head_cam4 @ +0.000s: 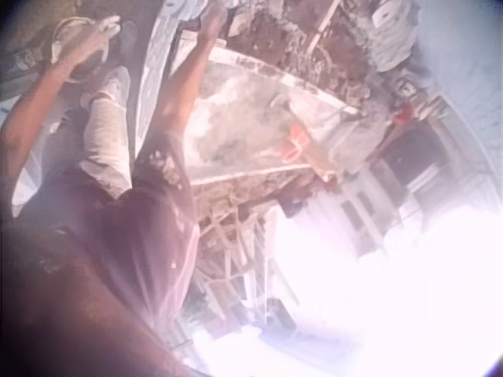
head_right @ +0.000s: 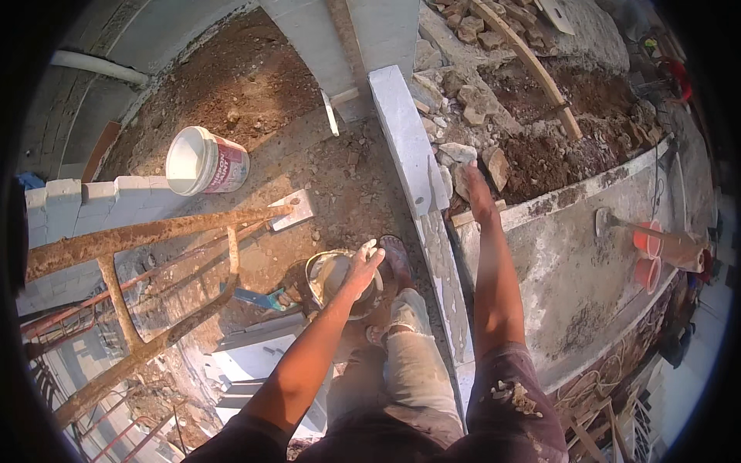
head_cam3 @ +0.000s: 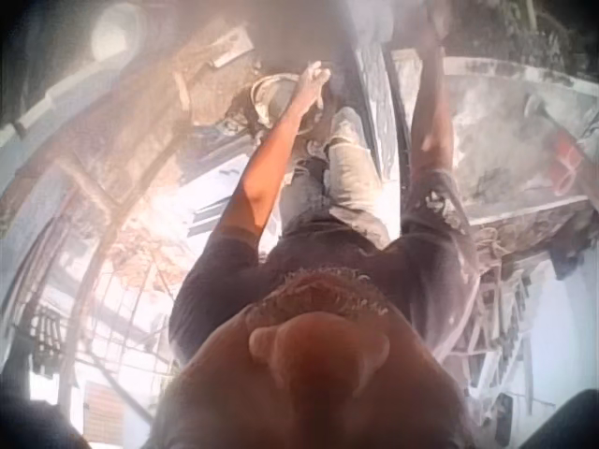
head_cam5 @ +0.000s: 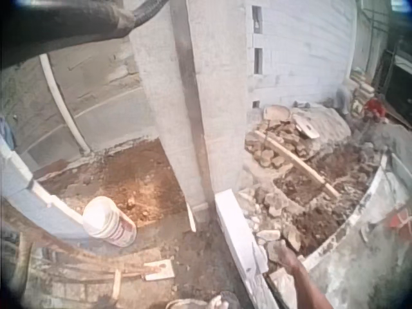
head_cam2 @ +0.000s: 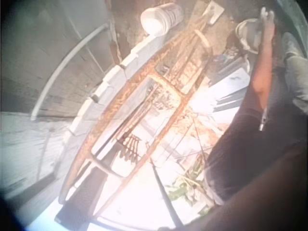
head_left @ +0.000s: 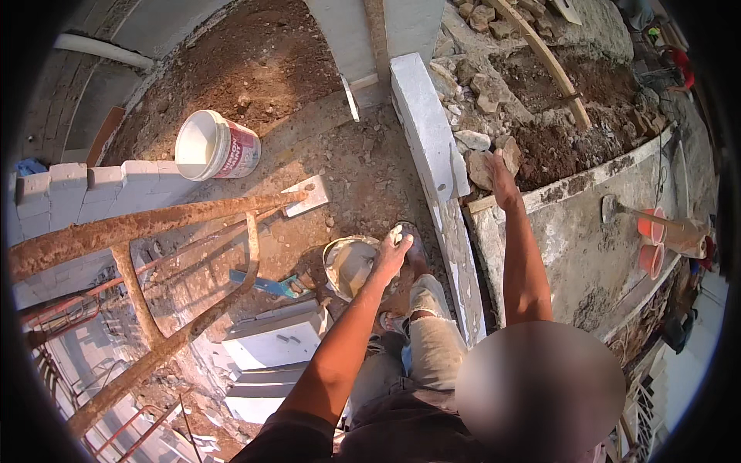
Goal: The person measures and marks a white tile, then uses a hand saw to cut it. They apply mortar to a wall section with a trowel and place the cut tile onto the mortar, pressing it into position.
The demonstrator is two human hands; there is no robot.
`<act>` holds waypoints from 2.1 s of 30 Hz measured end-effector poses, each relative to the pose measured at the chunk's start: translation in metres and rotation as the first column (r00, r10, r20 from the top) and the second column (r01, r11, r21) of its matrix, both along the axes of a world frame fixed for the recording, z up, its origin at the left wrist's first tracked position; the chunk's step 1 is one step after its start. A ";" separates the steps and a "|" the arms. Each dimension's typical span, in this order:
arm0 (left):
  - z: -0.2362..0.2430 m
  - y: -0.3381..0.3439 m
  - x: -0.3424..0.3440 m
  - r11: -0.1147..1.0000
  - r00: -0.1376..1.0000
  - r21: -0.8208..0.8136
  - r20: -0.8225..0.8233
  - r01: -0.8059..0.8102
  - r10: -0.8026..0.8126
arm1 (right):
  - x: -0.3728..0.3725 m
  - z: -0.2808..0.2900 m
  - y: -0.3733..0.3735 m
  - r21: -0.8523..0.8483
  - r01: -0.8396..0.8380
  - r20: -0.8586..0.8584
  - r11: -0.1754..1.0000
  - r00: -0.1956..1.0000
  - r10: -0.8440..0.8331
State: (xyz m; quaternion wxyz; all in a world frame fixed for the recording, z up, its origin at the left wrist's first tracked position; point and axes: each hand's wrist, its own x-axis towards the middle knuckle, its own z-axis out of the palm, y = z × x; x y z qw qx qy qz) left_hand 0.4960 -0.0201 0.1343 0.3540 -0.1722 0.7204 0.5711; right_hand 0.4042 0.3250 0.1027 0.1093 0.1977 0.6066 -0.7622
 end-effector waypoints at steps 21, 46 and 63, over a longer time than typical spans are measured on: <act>-0.135 0.120 -0.177 0.999 0.999 -0.014 0.007 0.046 -0.046 | -0.386 -0.132 -0.062 0.112 -0.270 0.182 0.956 0.952 0.247; -0.135 0.138 -0.172 0.995 0.995 -0.030 0.036 0.097 -0.096 | -0.376 -0.101 -0.067 0.667 -0.221 0.113 0.712 0.974 0.197; -0.213 0.093 -0.152 0.884 0.921 0.269 0.189 -0.382 0.340 | -0.128 -0.180 0.020 -0.041 -0.042 0.421 0.998 0.905 0.055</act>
